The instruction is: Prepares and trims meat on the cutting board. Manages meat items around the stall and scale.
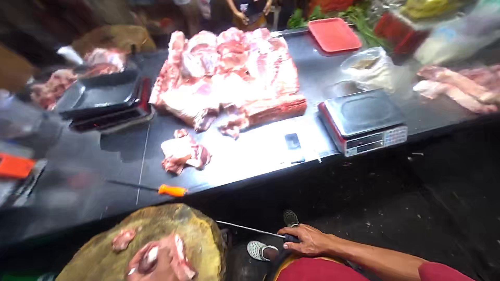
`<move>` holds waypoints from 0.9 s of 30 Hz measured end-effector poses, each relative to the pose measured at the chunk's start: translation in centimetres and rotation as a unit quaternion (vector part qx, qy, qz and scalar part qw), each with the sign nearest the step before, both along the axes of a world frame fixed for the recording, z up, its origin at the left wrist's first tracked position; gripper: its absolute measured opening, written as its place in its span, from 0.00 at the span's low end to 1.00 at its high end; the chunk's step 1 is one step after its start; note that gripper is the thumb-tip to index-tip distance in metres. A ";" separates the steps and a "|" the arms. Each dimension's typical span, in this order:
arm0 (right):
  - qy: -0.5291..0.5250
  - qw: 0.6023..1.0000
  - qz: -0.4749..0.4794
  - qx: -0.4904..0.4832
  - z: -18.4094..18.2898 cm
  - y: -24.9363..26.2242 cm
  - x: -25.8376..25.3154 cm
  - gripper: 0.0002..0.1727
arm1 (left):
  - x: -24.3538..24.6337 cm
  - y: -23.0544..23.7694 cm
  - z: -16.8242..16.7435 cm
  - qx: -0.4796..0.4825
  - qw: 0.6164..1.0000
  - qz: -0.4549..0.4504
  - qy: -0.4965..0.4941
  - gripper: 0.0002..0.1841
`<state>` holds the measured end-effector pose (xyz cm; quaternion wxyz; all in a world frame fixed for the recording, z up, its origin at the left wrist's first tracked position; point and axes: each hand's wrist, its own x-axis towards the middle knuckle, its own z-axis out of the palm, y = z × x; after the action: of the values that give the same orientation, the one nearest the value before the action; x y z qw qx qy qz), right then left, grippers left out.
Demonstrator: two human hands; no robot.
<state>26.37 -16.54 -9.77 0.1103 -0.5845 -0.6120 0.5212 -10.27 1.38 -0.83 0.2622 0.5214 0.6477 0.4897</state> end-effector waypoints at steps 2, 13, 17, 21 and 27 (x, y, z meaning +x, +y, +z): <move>0.004 1.000 -0.025 -0.001 -0.3 -1.2 2.2 0.29 | 11.4 3.3 4.1 0.043 0.988 -0.143 0.036 0.22; 0.053 0.986 -0.141 0.064 -2.4 -5.0 10.3 0.28 | 58.0 2.6 9.3 0.185 0.799 -0.563 0.101 0.14; 0.061 0.981 -0.172 0.071 -2.3 -6.1 12.0 0.28 | 63.6 0.7 9.8 0.162 0.767 -0.607 0.129 0.16; 0.064 0.979 -0.186 0.056 -1.7 -6.2 13.6 0.29 | 62.9 -1.0 9.1 0.146 0.775 -0.610 0.071 0.17; 0.056 0.976 -0.178 0.114 -2.5 -2.5 13.6 0.31 | 47.6 -0.1 5.9 0.015 0.883 -0.464 -0.072 0.13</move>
<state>39.92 -19.01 -12.27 0.3012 -0.6379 -0.5463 0.4515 37.31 1.25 5.10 0.4976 0.7293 0.3042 0.3577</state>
